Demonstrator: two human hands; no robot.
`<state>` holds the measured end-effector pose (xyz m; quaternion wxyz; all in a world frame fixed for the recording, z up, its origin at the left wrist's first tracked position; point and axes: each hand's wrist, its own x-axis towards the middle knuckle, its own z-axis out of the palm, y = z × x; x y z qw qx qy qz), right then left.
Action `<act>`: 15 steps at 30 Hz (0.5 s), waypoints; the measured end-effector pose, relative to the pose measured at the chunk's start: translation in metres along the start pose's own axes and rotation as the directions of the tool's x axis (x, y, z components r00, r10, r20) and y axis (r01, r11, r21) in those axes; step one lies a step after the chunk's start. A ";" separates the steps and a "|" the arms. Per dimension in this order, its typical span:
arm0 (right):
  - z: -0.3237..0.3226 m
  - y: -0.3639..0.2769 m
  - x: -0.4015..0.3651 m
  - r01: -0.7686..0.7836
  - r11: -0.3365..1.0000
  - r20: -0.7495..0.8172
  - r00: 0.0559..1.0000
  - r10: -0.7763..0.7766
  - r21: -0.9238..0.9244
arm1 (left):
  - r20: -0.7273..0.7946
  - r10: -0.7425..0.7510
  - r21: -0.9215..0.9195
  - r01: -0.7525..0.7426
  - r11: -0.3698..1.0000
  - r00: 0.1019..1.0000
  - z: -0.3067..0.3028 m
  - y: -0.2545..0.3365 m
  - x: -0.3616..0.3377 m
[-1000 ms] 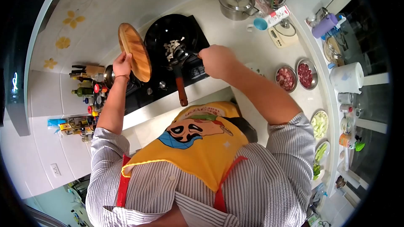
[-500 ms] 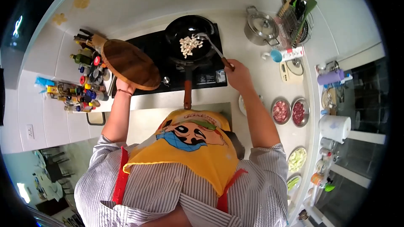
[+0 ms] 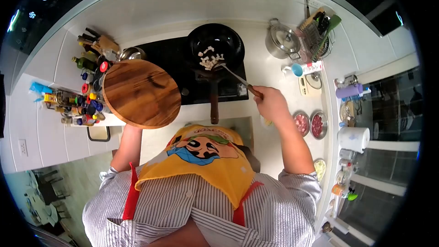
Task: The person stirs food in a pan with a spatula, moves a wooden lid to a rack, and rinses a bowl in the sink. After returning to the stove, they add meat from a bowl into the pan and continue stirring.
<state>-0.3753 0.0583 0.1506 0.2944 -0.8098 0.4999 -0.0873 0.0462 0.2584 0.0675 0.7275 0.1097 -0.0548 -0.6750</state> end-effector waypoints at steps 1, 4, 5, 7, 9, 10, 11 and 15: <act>0.015 0.000 -0.002 -0.013 1.000 -0.012 1.000 0.013 0.002 | 0.008 -0.021 -0.004 0.021 1.000 1.000 0.001 0.004 0.000; 0.065 0.007 -0.011 0.040 0.999 -0.231 0.972 -0.043 -0.018 | 0.025 -0.081 -0.008 0.081 0.997 0.996 0.001 0.013 -0.001; 0.077 0.012 -0.019 0.026 1.000 -0.243 0.970 -0.029 -0.015 | 0.032 -0.098 -0.007 0.099 0.995 0.995 0.002 0.015 -0.002; 0.096 0.013 -0.037 -0.205 0.938 -0.222 0.937 0.271 0.281 | 0.043 -0.135 -0.003 0.136 0.991 0.990 0.003 0.018 -0.001; 0.126 0.039 -0.051 -0.173 0.915 -0.276 0.918 0.284 0.365 | 0.054 -0.169 -0.001 0.169 0.986 0.984 0.005 0.017 0.003; 0.132 0.043 -0.058 -0.234 0.795 -0.164 0.909 0.383 0.559 | 0.060 -0.188 -0.006 0.189 0.982 0.980 0.005 0.014 0.006; 0.136 0.048 -0.066 -0.291 0.632 -0.035 0.892 0.450 0.718 | 0.063 -0.204 -0.008 0.205 0.979 0.977 0.007 0.009 0.010; 0.137 0.051 -0.080 -0.405 0.376 0.179 0.842 0.509 0.833 | 0.087 -0.253 -0.013 0.255 0.967 0.964 0.019 -0.021 0.023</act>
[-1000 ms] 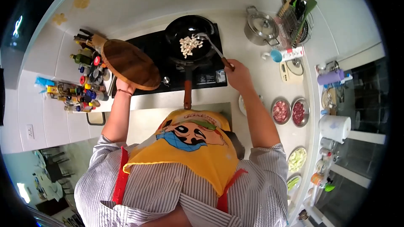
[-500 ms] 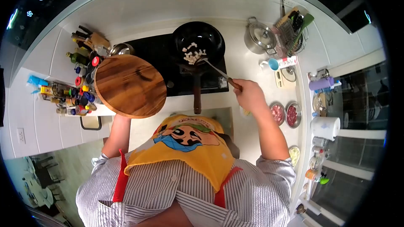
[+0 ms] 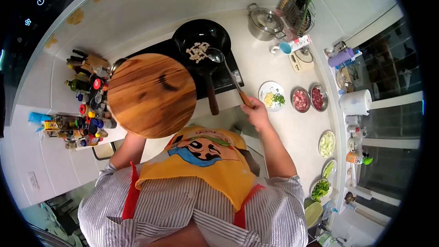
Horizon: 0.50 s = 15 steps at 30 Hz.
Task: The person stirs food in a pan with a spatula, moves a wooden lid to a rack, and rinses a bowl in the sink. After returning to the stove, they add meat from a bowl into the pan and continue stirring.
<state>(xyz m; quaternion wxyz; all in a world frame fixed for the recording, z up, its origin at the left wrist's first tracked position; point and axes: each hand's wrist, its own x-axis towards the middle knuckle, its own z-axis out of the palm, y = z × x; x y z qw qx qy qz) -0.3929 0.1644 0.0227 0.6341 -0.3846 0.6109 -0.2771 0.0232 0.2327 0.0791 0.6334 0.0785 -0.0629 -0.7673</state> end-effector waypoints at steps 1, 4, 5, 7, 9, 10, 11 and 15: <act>-0.005 -0.004 -0.002 -0.035 0.996 0.062 0.998 0.030 0.082 | 0.003 -0.002 -0.003 0.002 1.000 1.000 0.003 -0.010 0.006; -0.023 -0.003 0.000 -0.066 0.964 0.145 0.989 0.029 0.256 | 0.006 -0.004 -0.008 0.004 1.000 1.000 0.011 -0.043 0.020; -0.035 0.000 0.004 -0.085 0.956 0.169 0.985 0.038 0.281 | 0.007 -0.001 -0.011 0.001 1.000 1.000 0.014 -0.055 0.025; -0.055 -0.012 -0.002 -0.102 0.941 0.196 0.980 0.039 0.323 | 0.006 0.003 -0.009 -0.003 1.000 1.000 0.021 -0.081 0.034; -0.081 -0.023 -0.009 -0.105 0.928 0.254 0.967 0.012 0.359 | 0.002 0.013 -0.001 -0.013 1.000 1.000 0.028 -0.105 0.041; -0.094 -0.026 -0.010 -0.112 0.928 0.267 0.964 0.014 0.356 | -0.001 0.020 0.004 -0.020 1.000 1.000 0.031 -0.117 0.043; -0.107 -0.029 -0.012 -0.120 0.932 0.266 0.963 0.026 0.341 | -0.007 0.026 0.007 -0.026 1.000 1.000 0.034 -0.128 0.044; -0.160 -0.032 -0.009 -0.159 0.925 0.339 0.940 0.034 0.346 | -0.027 0.046 0.027 -0.045 0.999 0.999 0.047 -0.170 0.048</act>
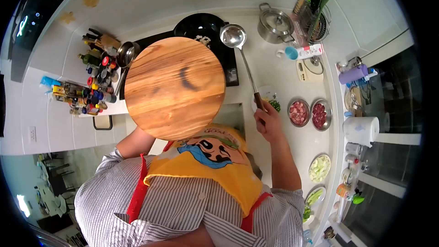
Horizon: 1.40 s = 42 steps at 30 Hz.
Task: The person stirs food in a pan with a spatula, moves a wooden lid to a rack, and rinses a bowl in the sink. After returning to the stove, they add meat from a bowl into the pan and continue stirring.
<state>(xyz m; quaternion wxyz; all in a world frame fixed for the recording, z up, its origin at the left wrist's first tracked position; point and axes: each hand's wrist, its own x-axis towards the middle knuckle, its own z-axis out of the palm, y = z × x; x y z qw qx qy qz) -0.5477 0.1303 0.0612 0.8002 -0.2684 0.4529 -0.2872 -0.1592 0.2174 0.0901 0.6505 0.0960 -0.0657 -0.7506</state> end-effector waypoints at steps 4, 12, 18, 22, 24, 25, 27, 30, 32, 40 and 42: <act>-0.047 -0.008 -0.015 -0.032 0.995 0.080 0.997 0.024 0.098 | -0.033 -0.004 0.037 0.005 0.999 0.999 0.017 -0.035 0.006; -0.160 0.021 -0.072 0.103 0.992 -0.003 0.995 -0.103 0.068 | -0.024 -0.206 0.183 0.207 0.961 0.978 0.061 -0.099 0.116; -0.200 0.050 -0.120 0.208 0.962 -0.220 0.961 -0.168 0.176 | 0.004 -0.303 0.439 0.271 0.857 0.953 0.107 -0.151 0.261; -0.216 0.072 -0.149 0.266 0.951 -0.413 0.892 -0.182 0.155 | 0.122 -0.115 0.749 -0.015 0.662 0.986 0.124 -0.206 0.383; -0.217 0.088 -0.166 0.305 0.936 -0.467 0.863 -0.193 0.177 | 0.153 -0.030 0.907 -0.128 0.401 0.988 0.133 -0.241 0.448; -0.217 0.092 -0.175 0.336 0.924 -0.482 0.850 -0.213 0.184 | 0.063 0.057 0.936 -0.079 0.343 0.996 0.151 -0.267 0.467; -0.220 0.097 -0.194 0.382 0.907 -0.519 0.819 -0.244 0.176 | 0.147 -0.006 0.924 -0.135 0.358 0.989 0.128 -0.296 0.549; -0.213 0.099 -0.212 0.404 0.894 -0.591 0.776 -0.222 0.195 | 0.261 0.015 0.926 -0.255 0.277 0.965 0.127 -0.340 0.615; -0.213 0.099 -0.219 0.414 0.885 -0.617 0.759 -0.207 0.214 | 0.248 0.033 0.959 -0.250 0.133 0.968 0.116 -0.358 0.647; -0.241 0.089 -0.205 0.428 0.851 -0.609 0.774 -0.171 0.305 | 0.415 0.051 0.801 -0.338 -0.493 0.908 0.109 -0.402 0.672; -0.246 0.083 -0.197 0.428 0.839 -0.592 0.789 -0.165 0.337 | 0.473 0.010 0.745 -0.393 -0.539 0.881 0.098 -0.403 0.682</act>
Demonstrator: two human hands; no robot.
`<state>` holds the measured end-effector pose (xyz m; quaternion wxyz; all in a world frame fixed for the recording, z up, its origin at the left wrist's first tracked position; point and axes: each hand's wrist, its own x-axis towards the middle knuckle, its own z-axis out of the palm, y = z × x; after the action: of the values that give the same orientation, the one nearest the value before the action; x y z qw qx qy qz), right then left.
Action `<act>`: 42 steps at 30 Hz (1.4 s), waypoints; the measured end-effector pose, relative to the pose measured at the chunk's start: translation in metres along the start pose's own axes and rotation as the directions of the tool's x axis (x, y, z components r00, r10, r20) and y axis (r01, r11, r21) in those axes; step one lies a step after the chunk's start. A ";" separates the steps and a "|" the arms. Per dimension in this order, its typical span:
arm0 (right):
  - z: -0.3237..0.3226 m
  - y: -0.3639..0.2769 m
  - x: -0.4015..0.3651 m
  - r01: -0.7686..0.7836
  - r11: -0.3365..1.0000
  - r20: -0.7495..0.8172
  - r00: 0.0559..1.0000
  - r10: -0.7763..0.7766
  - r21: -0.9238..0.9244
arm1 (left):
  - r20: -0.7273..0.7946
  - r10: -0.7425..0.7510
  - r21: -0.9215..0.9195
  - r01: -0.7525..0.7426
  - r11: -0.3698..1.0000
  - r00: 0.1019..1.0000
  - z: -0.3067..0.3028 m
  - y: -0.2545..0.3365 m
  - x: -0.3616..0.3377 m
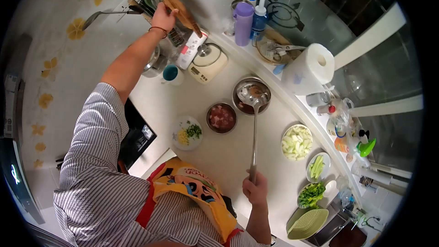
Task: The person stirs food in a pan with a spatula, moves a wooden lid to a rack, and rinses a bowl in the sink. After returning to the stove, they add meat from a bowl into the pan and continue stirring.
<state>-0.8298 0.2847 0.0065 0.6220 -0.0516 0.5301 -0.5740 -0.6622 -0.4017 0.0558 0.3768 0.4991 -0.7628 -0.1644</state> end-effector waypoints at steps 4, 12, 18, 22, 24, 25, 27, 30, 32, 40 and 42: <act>0.004 -0.008 0.020 -0.007 1.000 0.018 1.000 0.007 0.000 | 0.018 -0.134 0.146 0.130 0.981 0.991 0.009 -0.016 0.014; 0.002 -0.006 0.025 -0.048 0.999 -0.001 0.999 0.048 -0.008 | 0.033 -0.233 0.335 0.209 0.919 0.972 0.031 -0.040 0.042; 0.004 -0.007 0.021 -0.053 0.999 0.004 0.999 0.053 -0.004 | 0.064 -0.266 0.667 0.157 0.728 0.962 0.040 -0.027 0.064; 0.007 -0.007 0.020 -0.058 0.997 0.000 0.998 0.058 -0.060 | 0.065 -0.319 0.676 0.193 0.711 0.946 0.040 -0.042 0.066; 0.011 -0.009 0.024 -0.059 0.994 -0.011 0.998 0.058 -0.092 | 0.076 -0.278 0.662 0.160 0.732 0.957 0.045 -0.074 0.074; 0.014 -0.010 0.024 -0.081 0.993 -0.014 0.997 0.080 -0.091 | 0.040 -0.236 0.663 0.151 0.734 0.971 0.039 -0.062 0.064; 0.020 -0.015 0.026 -0.104 0.994 -0.035 0.994 0.103 -0.036 | 0.178 -0.191 0.501 0.078 0.862 0.965 0.010 -0.025 0.034; 0.014 -0.004 0.036 -0.073 0.992 0.028 0.997 0.076 -0.101 | 0.360 -0.021 0.293 -0.092 0.952 0.933 -0.046 0.037 -0.064; 0.010 0.007 0.044 -0.036 0.994 0.051 0.998 0.042 -0.103 | 0.612 -0.012 0.107 -0.068 0.992 0.791 -0.102 0.075 -0.163; 0.031 0.019 0.067 -0.050 0.995 0.353 0.932 0.079 -0.089 | 0.986 -0.157 0.093 0.575 0.813 0.064 -0.252 0.115 -0.457; 0.044 0.023 0.068 -0.084 0.988 0.310 0.943 0.120 -0.129 | 0.918 -0.334 0.113 0.663 0.740 0.216 -0.248 0.101 -0.507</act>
<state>-0.7981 0.2163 -0.0303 0.7241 -0.1510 0.4570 -0.4941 -0.4330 0.1231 0.0753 -0.0965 0.4843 -0.5963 -0.6329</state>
